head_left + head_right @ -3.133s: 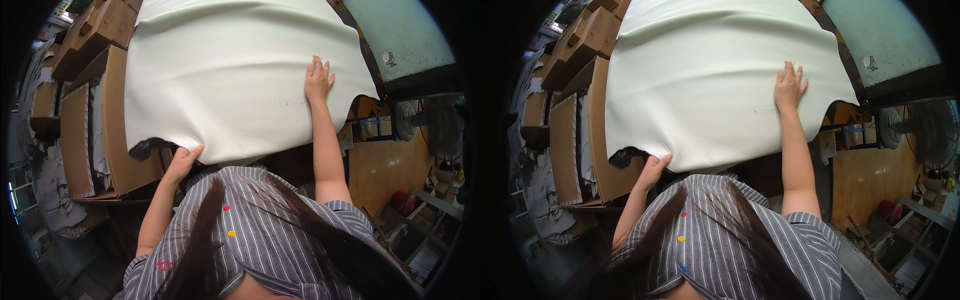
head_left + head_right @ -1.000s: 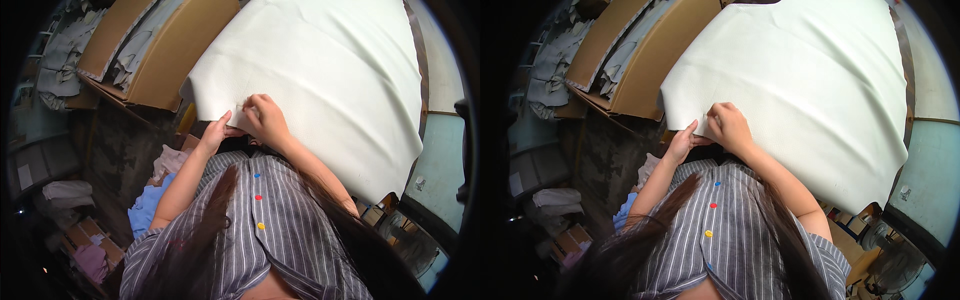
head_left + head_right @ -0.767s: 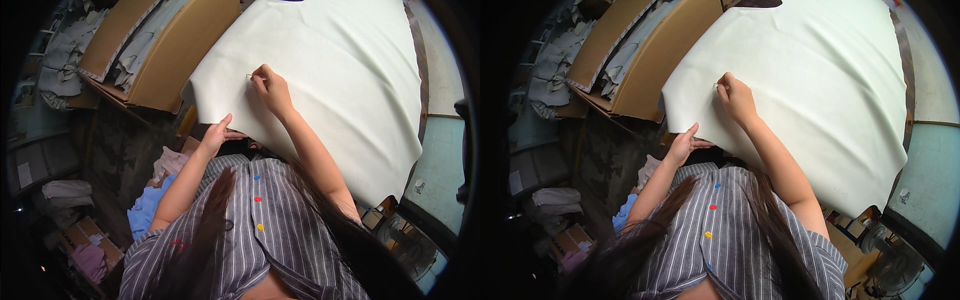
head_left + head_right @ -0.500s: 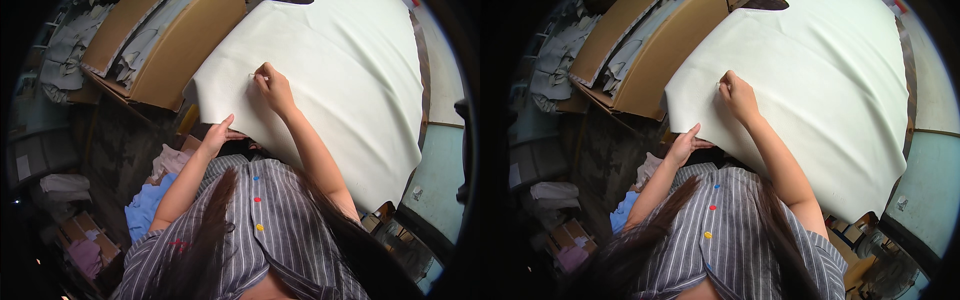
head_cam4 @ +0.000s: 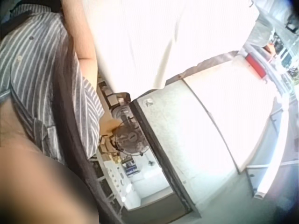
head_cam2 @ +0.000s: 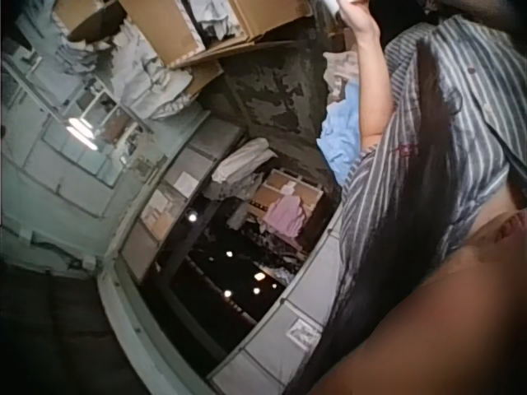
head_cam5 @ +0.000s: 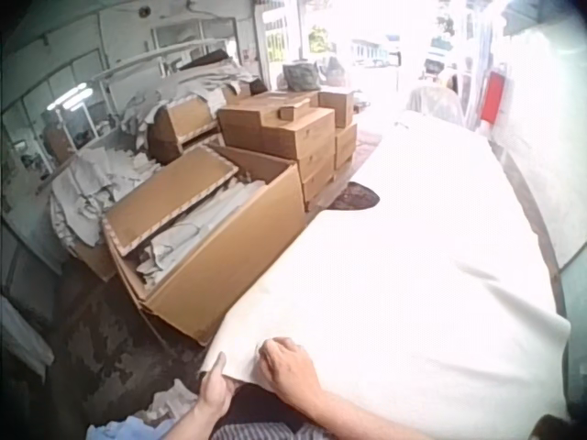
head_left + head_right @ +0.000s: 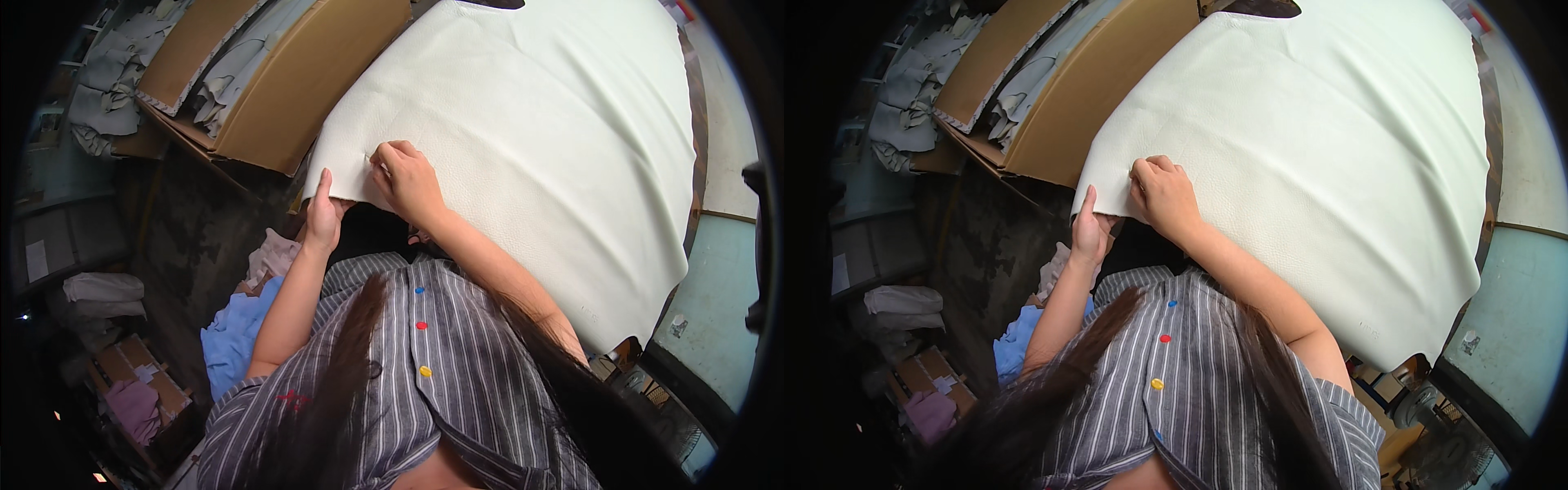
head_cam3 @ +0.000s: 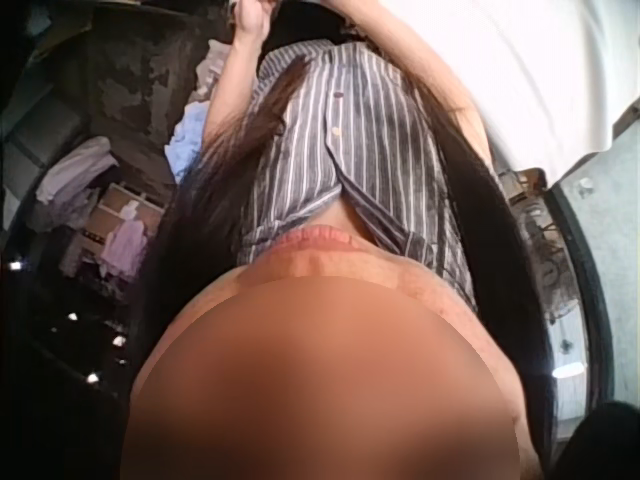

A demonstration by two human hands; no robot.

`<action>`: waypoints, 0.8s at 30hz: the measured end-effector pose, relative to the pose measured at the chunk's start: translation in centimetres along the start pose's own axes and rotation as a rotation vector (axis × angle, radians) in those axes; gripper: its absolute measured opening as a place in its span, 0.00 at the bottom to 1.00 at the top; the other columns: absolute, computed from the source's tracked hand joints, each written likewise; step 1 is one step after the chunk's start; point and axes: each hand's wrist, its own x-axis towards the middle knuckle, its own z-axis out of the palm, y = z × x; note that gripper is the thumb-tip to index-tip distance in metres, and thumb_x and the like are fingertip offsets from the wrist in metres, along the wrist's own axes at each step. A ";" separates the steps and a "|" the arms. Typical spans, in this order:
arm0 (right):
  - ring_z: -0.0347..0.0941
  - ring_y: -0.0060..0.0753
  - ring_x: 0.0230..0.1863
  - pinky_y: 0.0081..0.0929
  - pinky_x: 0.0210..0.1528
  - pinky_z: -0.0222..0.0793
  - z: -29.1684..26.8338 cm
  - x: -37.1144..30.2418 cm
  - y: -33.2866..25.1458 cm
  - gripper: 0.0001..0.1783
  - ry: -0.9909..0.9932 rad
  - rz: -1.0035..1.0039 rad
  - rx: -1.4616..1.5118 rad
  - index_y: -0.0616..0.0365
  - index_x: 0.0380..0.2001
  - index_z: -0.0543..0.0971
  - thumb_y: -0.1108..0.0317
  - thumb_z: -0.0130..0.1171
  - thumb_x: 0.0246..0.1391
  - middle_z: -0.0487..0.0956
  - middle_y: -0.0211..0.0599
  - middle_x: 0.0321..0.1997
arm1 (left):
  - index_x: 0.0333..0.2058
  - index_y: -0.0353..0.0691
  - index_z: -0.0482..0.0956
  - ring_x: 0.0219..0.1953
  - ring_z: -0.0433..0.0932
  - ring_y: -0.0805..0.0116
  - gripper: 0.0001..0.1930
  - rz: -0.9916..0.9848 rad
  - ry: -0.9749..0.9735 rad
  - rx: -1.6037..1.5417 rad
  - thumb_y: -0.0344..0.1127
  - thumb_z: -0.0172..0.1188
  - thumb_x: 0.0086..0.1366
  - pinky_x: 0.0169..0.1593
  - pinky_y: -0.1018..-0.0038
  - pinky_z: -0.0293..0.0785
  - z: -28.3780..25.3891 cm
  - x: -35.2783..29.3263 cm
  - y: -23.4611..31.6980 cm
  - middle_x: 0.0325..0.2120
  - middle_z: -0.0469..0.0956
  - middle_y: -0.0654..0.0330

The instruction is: The person marks a large piece of white fabric with a small tool, then folds and places it into a cardboard box. The person repeats the process with another piece of fabric.

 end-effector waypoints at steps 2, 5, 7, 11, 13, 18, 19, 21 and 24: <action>0.78 0.45 0.42 0.38 0.44 0.73 -1.0 1.4 0.4 0.07 -0.051 0.179 0.089 0.59 0.38 0.76 0.67 0.57 0.59 0.80 0.45 0.39 | 0.62 0.38 0.66 0.55 0.75 0.66 0.26 0.002 0.007 0.001 0.51 0.43 0.77 0.58 0.66 0.70 -0.3 0.0 -0.1 0.55 0.75 0.57; 0.80 0.41 0.40 0.36 0.43 0.75 -1.6 4.6 4.3 0.09 0.107 0.274 0.195 0.58 0.42 0.77 0.66 0.55 0.63 0.81 0.46 0.38 | 0.62 0.38 0.66 0.54 0.76 0.67 0.25 0.004 0.003 0.017 0.50 0.43 0.77 0.57 0.67 0.70 0.1 0.0 0.3 0.55 0.75 0.58; 0.77 0.47 0.42 0.42 0.44 0.73 -2.0 6.2 5.3 0.08 0.139 0.285 0.154 0.58 0.38 0.77 0.65 0.56 0.60 0.82 0.45 0.34 | 0.62 0.39 0.66 0.53 0.76 0.67 0.25 0.004 0.007 0.017 0.50 0.43 0.77 0.57 0.67 0.70 0.3 0.0 0.4 0.54 0.76 0.58; 0.78 0.46 0.44 0.40 0.44 0.73 -0.5 5.3 3.9 0.07 0.112 0.166 -0.075 0.55 0.38 0.77 0.65 0.57 0.59 0.82 0.43 0.37 | 0.62 0.37 0.66 0.55 0.75 0.65 0.26 -0.009 0.012 0.024 0.51 0.42 0.77 0.58 0.66 0.70 0.5 -0.1 0.6 0.55 0.75 0.57; 0.75 0.43 0.49 0.42 0.48 0.69 1.1 3.6 1.9 0.06 0.095 0.061 -0.121 0.54 0.36 0.77 0.67 0.58 0.56 0.82 0.40 0.37 | 0.62 0.35 0.65 0.56 0.74 0.63 0.28 0.002 0.022 0.052 0.53 0.40 0.77 0.60 0.64 0.69 0.6 -0.1 0.6 0.56 0.73 0.54; 0.75 0.42 0.49 0.39 0.49 0.70 2.9 0.7 -1.0 0.07 -0.012 0.069 0.102 0.58 0.37 0.76 0.68 0.59 0.56 0.82 0.40 0.37 | 0.62 0.35 0.65 0.57 0.74 0.62 0.28 -0.041 0.018 0.077 0.53 0.37 0.77 0.60 0.64 0.70 0.3 0.0 0.4 0.57 0.73 0.53; 0.76 0.40 0.47 0.37 0.48 0.71 2.3 0.9 -0.6 0.07 -0.006 0.163 0.210 0.60 0.38 0.76 0.69 0.58 0.58 0.81 0.40 0.37 | 0.62 0.35 0.65 0.57 0.74 0.62 0.28 -0.044 0.014 0.082 0.53 0.36 0.77 0.60 0.64 0.71 0.3 0.0 0.4 0.57 0.73 0.53; 0.78 0.32 0.42 0.29 0.45 0.73 -0.2 1.5 2.0 0.07 0.012 0.358 0.503 0.62 0.38 0.77 0.70 0.54 0.62 0.82 0.39 0.38 | 0.61 0.36 0.66 0.54 0.77 0.61 0.29 -0.025 0.017 0.082 0.55 0.36 0.77 0.58 0.63 0.72 0.5 0.0 0.4 0.55 0.75 0.52; 0.78 0.31 0.33 0.27 0.38 0.71 -3.7 1.2 5.6 0.09 0.157 0.411 0.628 0.63 0.35 0.77 0.68 0.54 0.60 0.83 0.39 0.33 | 0.61 0.36 0.66 0.49 0.80 0.60 0.31 -0.068 -0.040 0.126 0.57 0.37 0.76 0.57 0.62 0.73 -0.2 0.1 0.8 0.51 0.78 0.51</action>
